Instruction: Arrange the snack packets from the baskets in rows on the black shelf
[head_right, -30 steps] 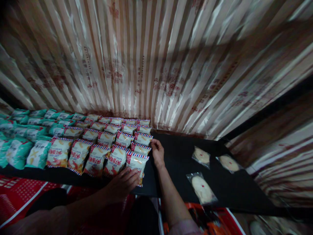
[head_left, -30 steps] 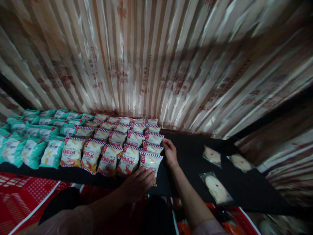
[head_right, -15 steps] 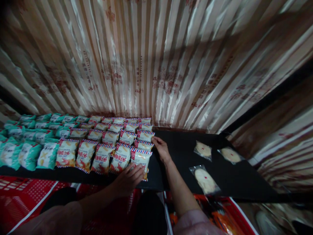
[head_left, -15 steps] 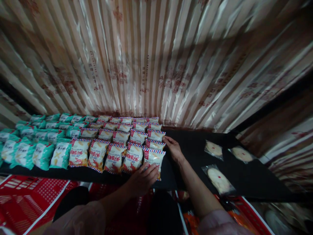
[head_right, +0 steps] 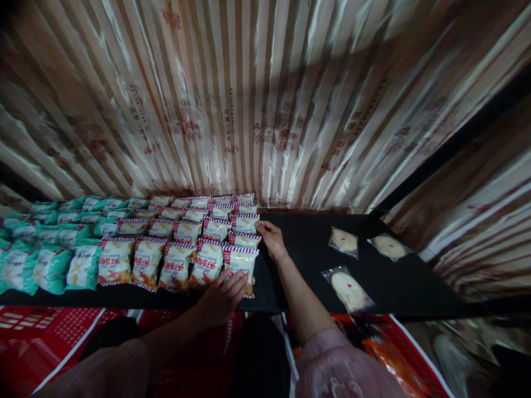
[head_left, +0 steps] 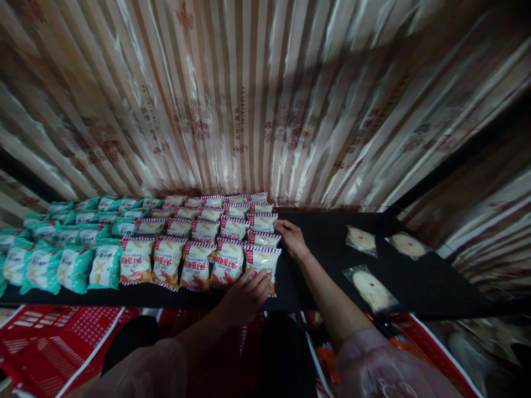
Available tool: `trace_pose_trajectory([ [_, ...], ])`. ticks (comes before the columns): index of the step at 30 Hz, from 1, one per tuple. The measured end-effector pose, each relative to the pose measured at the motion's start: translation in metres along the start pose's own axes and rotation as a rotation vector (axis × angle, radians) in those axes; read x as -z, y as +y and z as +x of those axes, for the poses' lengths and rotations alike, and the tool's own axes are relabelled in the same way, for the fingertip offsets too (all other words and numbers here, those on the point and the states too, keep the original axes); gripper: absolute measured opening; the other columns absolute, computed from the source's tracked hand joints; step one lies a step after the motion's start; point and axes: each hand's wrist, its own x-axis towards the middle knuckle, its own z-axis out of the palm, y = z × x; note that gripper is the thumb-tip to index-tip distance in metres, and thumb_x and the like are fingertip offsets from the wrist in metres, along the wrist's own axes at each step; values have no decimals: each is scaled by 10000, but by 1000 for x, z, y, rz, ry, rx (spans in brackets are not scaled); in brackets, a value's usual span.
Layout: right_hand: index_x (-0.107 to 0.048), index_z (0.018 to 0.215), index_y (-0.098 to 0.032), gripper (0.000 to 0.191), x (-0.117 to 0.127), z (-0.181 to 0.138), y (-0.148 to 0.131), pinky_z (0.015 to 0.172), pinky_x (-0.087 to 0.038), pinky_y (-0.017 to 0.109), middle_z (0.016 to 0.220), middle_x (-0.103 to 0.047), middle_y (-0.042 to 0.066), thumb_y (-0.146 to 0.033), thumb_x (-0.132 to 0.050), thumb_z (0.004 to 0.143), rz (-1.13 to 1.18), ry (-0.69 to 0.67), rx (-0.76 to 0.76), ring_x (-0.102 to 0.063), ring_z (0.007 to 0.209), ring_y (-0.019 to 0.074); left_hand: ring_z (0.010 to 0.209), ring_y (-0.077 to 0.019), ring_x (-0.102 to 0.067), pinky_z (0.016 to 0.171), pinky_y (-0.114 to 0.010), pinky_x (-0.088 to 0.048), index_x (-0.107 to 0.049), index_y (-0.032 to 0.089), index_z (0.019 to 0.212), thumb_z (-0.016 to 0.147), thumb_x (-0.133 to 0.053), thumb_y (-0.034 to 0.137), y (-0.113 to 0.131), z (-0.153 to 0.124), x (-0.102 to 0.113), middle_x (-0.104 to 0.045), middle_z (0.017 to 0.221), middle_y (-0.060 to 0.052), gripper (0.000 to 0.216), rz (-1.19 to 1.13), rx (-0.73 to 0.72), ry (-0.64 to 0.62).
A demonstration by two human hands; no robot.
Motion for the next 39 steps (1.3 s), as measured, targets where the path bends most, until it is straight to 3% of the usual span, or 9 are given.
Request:
trace_pose_trajectory([
  [7,-687,674,-200,381,0,-4,4,611,-445,279,627,-670,-14,-486,-811,454,3,46,-2,-553,572,131,1375,-224,-263,1161,-431,-162,-491,136,1269,910,-392,213,0,1,1,-389,1443,-85,380,-9,0,17],
  [13,-666,714,-210,425,9,-25,4,610,-448,282,742,-692,22,-610,-707,576,-65,122,32,-593,680,171,1352,-225,-317,1146,-441,-196,-501,137,1261,914,-385,237,1,0,0,-402,1439,-98,379,3,-7,-40],
  [20,-668,771,-205,385,14,-56,-5,673,-432,278,746,-667,3,-548,-726,607,-206,-13,105,-561,679,152,1343,-234,-337,1132,-459,-230,-501,131,1270,901,-384,218,1,-2,-5,-430,1423,-96,397,-23,2,4],
  [28,-634,689,-202,360,9,-52,-4,561,-366,262,598,-578,-26,-535,-726,588,-203,29,136,-453,554,122,1340,-242,-344,1122,-464,-249,-491,126,1284,900,-377,204,2,-2,-4,-431,1422,-102,408,-27,-6,-12],
  [39,-615,701,-208,365,7,-49,1,586,-388,269,605,-576,-27,-538,-723,589,-157,49,138,-482,572,129,1349,-247,-328,1118,-461,-255,-510,122,1261,901,-384,209,2,-1,-5,-446,1411,-101,391,-41,16,3],
])
